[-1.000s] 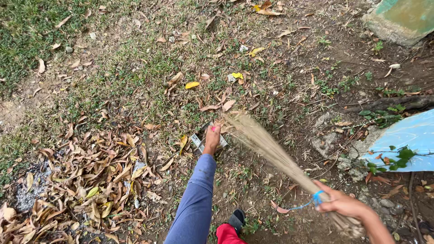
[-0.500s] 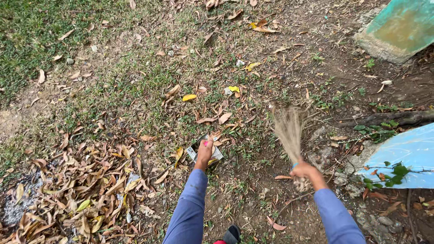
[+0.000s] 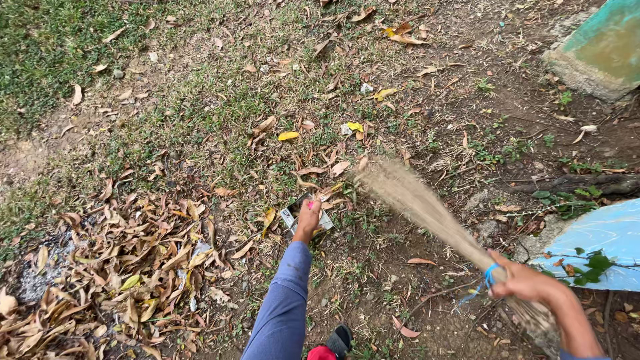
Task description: The person sweeps dry leaves and debris on a dirt path using a traditional broom and a dustpan. They gather the leaves into a pile and then scoop them into the dustpan, repeating the process to clear the area.
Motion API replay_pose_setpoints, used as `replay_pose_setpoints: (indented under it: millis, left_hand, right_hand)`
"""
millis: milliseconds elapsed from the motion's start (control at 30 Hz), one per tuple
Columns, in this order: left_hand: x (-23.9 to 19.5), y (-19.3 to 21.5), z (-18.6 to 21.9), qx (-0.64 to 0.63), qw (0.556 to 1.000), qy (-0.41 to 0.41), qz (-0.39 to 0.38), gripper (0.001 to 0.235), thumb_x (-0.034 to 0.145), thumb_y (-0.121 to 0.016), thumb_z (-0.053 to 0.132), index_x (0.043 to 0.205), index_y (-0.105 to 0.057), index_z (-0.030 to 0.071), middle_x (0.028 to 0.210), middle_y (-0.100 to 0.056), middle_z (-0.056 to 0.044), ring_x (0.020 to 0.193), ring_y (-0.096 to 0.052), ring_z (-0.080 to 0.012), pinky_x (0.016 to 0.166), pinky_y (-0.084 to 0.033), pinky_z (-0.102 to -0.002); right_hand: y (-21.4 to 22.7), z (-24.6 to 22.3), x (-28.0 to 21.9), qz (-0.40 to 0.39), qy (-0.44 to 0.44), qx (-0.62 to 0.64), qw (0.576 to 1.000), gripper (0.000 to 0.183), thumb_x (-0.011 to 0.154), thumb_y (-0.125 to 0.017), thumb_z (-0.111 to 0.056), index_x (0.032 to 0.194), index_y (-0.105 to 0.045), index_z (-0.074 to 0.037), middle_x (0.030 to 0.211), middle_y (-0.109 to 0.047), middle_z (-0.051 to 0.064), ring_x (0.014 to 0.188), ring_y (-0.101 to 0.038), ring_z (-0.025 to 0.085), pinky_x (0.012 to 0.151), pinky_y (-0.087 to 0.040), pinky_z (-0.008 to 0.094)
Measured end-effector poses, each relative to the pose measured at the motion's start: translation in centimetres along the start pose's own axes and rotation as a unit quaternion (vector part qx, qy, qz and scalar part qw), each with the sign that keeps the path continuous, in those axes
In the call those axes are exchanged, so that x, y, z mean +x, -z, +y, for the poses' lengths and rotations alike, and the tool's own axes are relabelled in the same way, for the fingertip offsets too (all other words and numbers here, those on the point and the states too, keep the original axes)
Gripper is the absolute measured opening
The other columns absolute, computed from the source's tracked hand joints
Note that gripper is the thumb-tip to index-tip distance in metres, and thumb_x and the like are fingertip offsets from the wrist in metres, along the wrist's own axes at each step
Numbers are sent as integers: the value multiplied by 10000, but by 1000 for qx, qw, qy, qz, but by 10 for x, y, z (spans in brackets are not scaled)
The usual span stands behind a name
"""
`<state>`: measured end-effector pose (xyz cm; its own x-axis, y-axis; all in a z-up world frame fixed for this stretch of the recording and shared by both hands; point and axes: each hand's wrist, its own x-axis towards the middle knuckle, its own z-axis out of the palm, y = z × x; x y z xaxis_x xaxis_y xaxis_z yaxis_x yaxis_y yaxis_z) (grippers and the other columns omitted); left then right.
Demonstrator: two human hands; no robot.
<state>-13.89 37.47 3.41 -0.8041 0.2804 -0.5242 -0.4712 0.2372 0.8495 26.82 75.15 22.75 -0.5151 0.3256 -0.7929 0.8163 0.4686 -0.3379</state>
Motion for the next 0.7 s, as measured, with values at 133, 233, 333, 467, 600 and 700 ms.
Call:
replay_pose_setpoints:
  millis: [133, 233, 333, 467, 600, 700]
  left_hand:
    - [-4, -1, -3, -6, 998, -58, 17, 433, 910, -643, 479, 1087, -573, 90, 825, -588, -71, 681, -563, -208, 460, -496, -377]
    - [-8, 2, -5, 2, 999, -48, 18, 441, 896, -628, 490, 1110, -565, 109, 847, -598, -68, 685, -576, -200, 462, -520, -372]
    - [-15, 9, -9, 40, 998, -32, 25, 445, 894, -604, 501, 1123, -551, 124, 877, -615, -63, 713, -602, -204, 503, -546, -387]
    - [-18, 10, -7, 29, 999, -23, 23, 451, 894, -608, 491, 1129, -548, 111, 932, -613, -51, 773, -593, -202, 560, -557, -415]
    - [-19, 10, -6, 20, 1000, 7, 15, 443, 885, -599, 496, 1171, -524, 166, 892, -601, -68, 752, -578, -219, 569, -552, -410]
    - [-23, 11, -7, -3, 999, -33, 6, 433, 917, -626, 440, 1156, -545, 88, 886, -597, -82, 697, -542, -229, 523, -465, -407]
  right_hand:
    - [17, -37, 75, 99, -43, -15, 994, 1114, 745, -800, -126, 1645, -144, -130, 1259, -684, 272, 939, -731, 339, 873, -620, 488]
    - [2, -81, 134, 115, -104, 50, 987, 1130, 776, -803, -167, 1635, -78, -59, 1321, -588, 318, 959, -710, 388, 868, -593, 520]
    - [-56, -111, 167, 57, -4, 10, 998, 1084, 678, -837, -162, 1555, -231, 34, 1331, -608, 292, 1046, -693, 362, 923, -595, 445]
    - [-127, -120, 160, -5, -37, -23, 999, 1309, 641, -839, -127, 1638, -2, 12, 1378, -630, 318, 1169, -654, 363, 1047, -543, 387]
    - [-145, -101, 117, -114, 169, -74, 976, 785, 671, -814, -168, 1381, -554, 42, 1678, -105, 253, 1257, -612, 307, 1071, -499, 369]
    - [-133, -91, 60, -183, 96, -30, 978, 1188, 666, -760, -118, 1621, -55, -124, 1401, -575, 231, 1192, -663, 210, 1030, -535, 339]
